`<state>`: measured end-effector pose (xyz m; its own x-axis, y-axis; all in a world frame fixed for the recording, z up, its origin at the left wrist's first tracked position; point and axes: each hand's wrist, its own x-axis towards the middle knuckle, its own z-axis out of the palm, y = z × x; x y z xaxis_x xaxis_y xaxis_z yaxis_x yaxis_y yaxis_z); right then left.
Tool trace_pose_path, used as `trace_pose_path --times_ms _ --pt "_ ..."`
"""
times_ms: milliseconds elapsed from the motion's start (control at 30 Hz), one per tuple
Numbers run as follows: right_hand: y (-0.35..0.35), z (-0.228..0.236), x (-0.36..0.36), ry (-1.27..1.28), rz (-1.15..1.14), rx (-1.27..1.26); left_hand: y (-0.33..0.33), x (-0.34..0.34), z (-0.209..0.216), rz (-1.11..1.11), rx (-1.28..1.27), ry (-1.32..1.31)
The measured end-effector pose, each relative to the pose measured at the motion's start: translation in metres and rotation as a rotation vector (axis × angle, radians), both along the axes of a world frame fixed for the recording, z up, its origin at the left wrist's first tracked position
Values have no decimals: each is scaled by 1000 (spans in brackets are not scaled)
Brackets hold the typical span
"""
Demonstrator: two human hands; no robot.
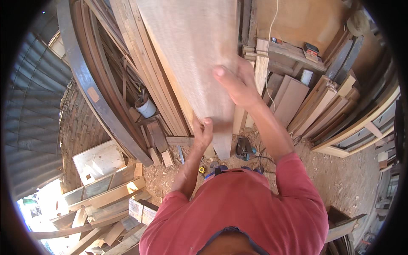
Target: The person selects a piece of curved wood from a stack, brings it to a workbench, and measures its length and width using a tape measure.
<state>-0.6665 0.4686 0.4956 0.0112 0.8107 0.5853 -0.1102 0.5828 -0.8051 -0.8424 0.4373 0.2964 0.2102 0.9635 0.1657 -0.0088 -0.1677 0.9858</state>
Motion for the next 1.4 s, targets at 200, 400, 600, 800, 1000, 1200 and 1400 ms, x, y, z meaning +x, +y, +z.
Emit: trace_pose_path --times_ms 200,400,600,800,1000,1200,1400 --pt "-44 31 33 91 -35 93 -16 48 57 -7 202 -127" --pt "-43 31 65 121 -277 223 -2 85 68 -63 291 -194" --pt "-44 0 106 69 -395 191 4 85 77 -8 505 -53" --pt "-29 -25 152 -114 -919 -24 -33 61 205 -1051 420 -847" --pt "-11 -27 189 140 -684 -31 -100 73 281 -1611 227 -1371" --pt "-8 -28 187 160 -855 -48 -111 87 291 -1700 147 -1538" --pt "-2 -39 189 -220 -1139 -116 -41 93 207 -947 226 -960"
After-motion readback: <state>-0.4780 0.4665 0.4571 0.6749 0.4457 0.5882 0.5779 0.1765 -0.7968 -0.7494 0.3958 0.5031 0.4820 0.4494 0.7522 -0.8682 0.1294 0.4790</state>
